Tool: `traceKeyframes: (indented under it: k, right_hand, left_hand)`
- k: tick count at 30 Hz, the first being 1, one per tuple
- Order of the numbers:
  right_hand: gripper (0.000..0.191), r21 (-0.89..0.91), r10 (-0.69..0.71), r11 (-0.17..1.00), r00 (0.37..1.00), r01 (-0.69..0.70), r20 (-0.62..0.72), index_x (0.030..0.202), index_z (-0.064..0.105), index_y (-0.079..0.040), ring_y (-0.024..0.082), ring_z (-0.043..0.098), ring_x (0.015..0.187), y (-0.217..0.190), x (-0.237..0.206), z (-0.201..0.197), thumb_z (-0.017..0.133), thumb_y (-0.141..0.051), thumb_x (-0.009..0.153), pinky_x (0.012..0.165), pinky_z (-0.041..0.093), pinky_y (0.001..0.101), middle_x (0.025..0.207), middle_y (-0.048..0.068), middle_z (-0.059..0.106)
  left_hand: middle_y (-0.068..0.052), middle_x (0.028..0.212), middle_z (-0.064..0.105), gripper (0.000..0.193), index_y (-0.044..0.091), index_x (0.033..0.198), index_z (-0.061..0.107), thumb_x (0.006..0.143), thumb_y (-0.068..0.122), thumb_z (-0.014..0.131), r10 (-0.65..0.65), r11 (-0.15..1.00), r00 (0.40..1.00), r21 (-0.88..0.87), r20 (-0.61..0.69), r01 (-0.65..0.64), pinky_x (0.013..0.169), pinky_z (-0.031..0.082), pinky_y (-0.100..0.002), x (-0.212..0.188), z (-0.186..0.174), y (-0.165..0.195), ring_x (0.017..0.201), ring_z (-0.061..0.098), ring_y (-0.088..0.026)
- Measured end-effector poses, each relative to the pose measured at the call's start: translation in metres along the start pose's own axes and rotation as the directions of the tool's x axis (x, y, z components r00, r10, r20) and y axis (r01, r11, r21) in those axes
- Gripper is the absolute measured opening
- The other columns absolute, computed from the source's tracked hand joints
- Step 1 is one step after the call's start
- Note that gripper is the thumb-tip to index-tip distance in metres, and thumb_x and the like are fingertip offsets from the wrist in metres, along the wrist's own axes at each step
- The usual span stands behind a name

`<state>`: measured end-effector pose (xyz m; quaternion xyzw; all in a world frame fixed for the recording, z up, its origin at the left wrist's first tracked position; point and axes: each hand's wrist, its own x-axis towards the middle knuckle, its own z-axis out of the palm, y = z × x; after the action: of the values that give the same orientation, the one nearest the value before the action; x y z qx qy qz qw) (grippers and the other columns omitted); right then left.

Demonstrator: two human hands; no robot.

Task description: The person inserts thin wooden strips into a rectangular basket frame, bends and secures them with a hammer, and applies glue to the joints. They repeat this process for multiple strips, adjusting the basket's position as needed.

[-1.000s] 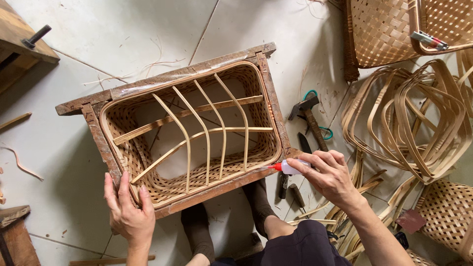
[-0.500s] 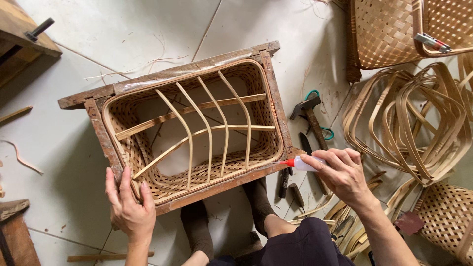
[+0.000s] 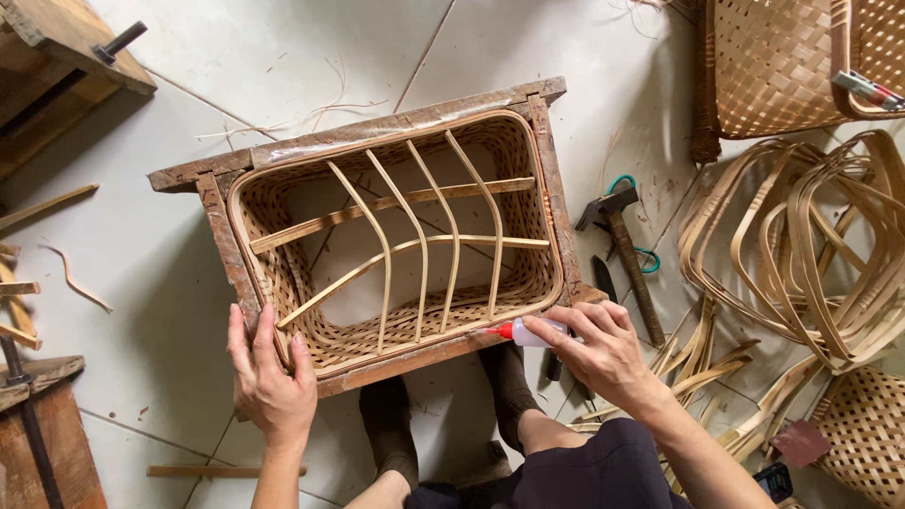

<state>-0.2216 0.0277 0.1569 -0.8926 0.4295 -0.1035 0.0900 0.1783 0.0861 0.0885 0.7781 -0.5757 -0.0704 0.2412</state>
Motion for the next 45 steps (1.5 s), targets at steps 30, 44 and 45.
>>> traceKeyframes:
  k: [30,44,45]
  right_hand:
    - [0.057,0.139,-0.025,0.99,0.997,0.015,0.068,0.136,0.063,-0.021,0.019,0.059,0.1,-0.015,0.014,0.01,0.075,-0.018,0.08,0.09,0.039,0.0377,0.111,-0.001,0.065]
    - [0.063,0.011,-0.096,0.995,0.991,0.096,0.091,0.144,0.056,-0.023,0.018,0.06,0.106,-0.034,0.029,0.022,0.067,-0.016,0.083,0.096,0.041,0.0388,0.116,-0.002,0.064]
    - [0.063,0.003,-0.101,0.995,0.991,0.101,0.092,0.145,0.055,-0.023,0.018,0.06,0.106,-0.034,0.03,0.021,0.067,-0.016,0.084,0.097,0.041,0.0387,0.116,-0.002,0.063]
  left_hand:
    - [-0.018,0.16,0.047,0.05,0.013,0.145,0.06,0.097,0.019,0.068,-0.013,1.0,1.0,-0.008,-0.01,0.012,0.1,0.054,-0.047,0.008,-0.003,0.003,0.13,0.061,-0.041]
    - [-0.017,0.159,0.048,0.049,0.015,0.143,0.061,0.095,0.021,0.068,-0.019,1.0,1.0,0.012,-0.016,0.019,0.099,0.055,-0.046,0.01,-0.001,-0.004,0.128,0.063,-0.041]
    - [-0.017,0.159,0.048,0.049,0.015,0.143,0.061,0.095,0.021,0.068,-0.019,1.0,1.0,0.013,-0.017,0.019,0.099,0.055,-0.047,0.01,-0.001,-0.004,0.128,0.063,-0.041]
